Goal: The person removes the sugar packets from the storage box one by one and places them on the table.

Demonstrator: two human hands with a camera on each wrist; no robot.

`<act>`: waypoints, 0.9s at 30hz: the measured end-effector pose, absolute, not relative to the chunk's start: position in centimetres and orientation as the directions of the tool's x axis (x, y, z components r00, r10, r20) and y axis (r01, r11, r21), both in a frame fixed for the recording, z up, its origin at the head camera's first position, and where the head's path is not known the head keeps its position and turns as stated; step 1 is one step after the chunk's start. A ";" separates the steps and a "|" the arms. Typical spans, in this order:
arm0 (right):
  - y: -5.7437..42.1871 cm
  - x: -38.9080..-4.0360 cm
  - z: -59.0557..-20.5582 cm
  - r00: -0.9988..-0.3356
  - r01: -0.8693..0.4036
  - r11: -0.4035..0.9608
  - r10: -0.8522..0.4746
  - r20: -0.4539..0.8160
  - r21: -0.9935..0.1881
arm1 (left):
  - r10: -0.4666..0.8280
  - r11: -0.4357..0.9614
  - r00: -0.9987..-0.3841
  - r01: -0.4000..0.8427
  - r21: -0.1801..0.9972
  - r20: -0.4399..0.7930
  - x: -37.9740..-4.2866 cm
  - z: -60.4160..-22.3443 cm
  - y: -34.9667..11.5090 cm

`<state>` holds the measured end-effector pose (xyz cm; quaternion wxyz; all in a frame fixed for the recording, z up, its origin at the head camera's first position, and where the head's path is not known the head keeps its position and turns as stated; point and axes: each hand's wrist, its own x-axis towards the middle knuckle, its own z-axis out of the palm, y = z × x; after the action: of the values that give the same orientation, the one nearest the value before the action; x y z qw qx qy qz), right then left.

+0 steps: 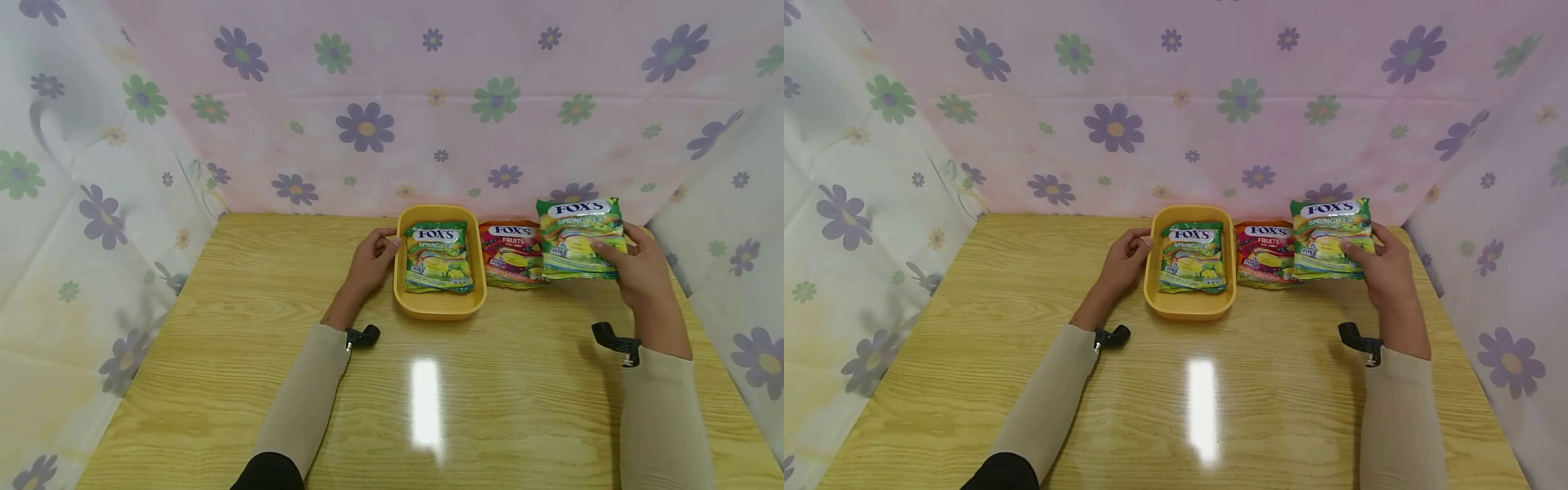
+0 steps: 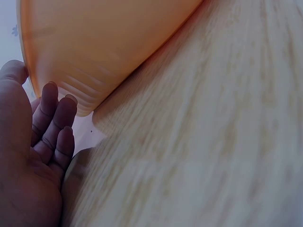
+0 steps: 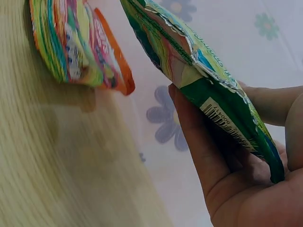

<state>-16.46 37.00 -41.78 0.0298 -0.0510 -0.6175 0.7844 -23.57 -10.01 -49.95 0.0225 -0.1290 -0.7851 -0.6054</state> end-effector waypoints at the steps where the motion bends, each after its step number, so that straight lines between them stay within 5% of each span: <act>1: 37.2 -16.5 -41.9 -0.992 0.021 -0.239 0.116 -0.050 -0.971 | 0.173 0.236 -0.966 0.228 0.945 0.190 -23.6 -50.0 -10.0; 27: 40.0 -16.8 -46.1 -0.940 0.082 -0.318 0.291 -0.180 -0.945 | 0.190 0.241 -0.962 0.237 0.941 0.194 -23.7 -49.9 -10.2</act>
<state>-16.84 40.02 -46.12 0.0656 -0.1609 -0.5804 0.7956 -23.65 -10.19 -49.93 0.0194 -0.1357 -0.7875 -0.6009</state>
